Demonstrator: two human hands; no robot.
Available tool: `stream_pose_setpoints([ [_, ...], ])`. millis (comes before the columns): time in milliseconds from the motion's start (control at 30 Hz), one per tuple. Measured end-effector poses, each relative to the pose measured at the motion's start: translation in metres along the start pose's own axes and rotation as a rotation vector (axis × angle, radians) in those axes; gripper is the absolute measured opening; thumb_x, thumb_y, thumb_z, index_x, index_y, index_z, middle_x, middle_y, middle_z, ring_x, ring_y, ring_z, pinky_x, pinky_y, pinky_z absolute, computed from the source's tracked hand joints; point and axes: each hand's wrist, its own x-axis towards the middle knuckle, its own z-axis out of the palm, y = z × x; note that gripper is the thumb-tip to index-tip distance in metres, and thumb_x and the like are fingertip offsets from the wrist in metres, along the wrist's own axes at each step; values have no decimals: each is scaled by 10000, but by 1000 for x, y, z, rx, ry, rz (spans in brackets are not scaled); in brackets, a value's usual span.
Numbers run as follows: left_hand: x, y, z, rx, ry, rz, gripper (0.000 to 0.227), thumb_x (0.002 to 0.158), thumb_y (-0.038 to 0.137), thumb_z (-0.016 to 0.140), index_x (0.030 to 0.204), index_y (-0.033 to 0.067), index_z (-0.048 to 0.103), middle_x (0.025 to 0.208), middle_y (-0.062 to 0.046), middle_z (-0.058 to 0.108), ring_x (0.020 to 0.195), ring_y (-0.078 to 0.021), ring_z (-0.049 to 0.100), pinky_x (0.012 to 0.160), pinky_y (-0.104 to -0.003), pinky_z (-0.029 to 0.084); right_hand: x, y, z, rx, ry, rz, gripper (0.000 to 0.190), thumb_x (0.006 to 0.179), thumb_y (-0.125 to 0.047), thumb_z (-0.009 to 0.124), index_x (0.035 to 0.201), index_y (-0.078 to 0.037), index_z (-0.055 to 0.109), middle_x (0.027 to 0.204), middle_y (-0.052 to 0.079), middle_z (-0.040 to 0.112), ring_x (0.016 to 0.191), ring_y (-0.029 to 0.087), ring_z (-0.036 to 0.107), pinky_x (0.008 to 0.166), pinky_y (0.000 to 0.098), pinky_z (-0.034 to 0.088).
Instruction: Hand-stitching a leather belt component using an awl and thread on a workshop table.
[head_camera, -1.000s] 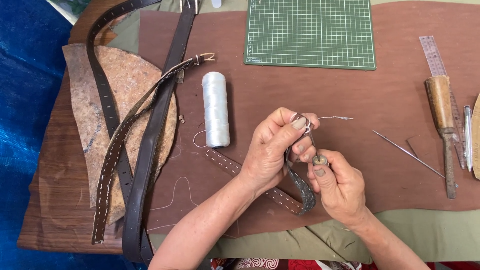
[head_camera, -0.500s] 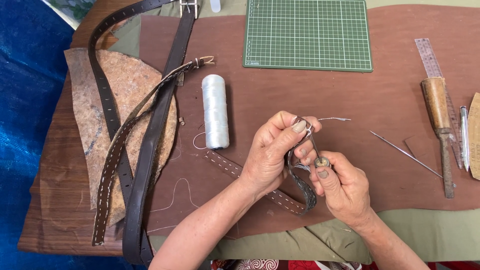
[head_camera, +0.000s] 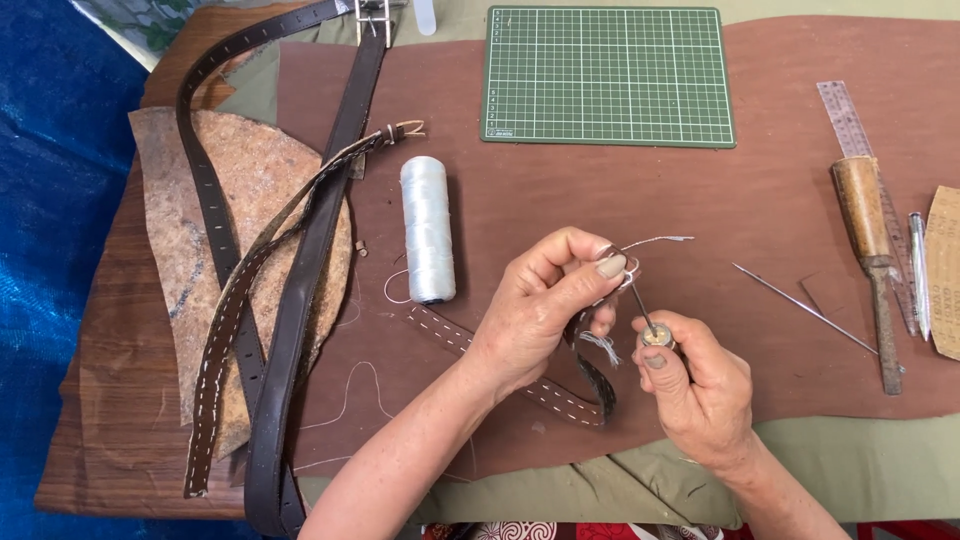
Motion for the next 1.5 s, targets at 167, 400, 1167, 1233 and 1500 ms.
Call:
stream_pose_setpoints([
  [167,-1,0,-2,-4,-21,-34,176,1002,199,675,1101,57,705,906,-22,654,616,-93,557,535,-225,476,1,-4,-6,72,-17,51,411,1055,-260,423,1214,47,645,807,68,633,625,112,596,638,251,548],
  [400,1,6,-2,-132,-20,-179,156,974,194,703,1042,54,714,855,-56,681,609,-65,577,518,-202,463,3,1,-10,-94,13,-47,300,1030,-209,530,1204,8,644,917,79,657,735,139,664,731,253,541],
  [1167,16,-51,-13,-94,120,-8,146,954,16,682,1056,-87,665,795,-182,681,635,-138,678,496,-242,565,35,51,13,113,15,-173,268,987,-60,652,1229,43,705,964,176,698,890,216,670,816,429,559],
  [1233,18,-69,-14,-55,124,-16,148,950,1,665,1057,-102,659,786,-187,688,647,-156,705,497,-230,575,38,55,9,129,3,-127,256,988,-20,639,1227,44,701,1131,195,704,868,226,661,775,407,561],
  [1500,10,-54,-3,85,149,39,136,951,1,679,1061,-78,664,792,-171,695,690,-184,739,501,-219,577,61,-4,-17,239,-44,-93,347,1002,-83,599,1314,69,608,1239,197,594,731,170,624,640,295,552],
])
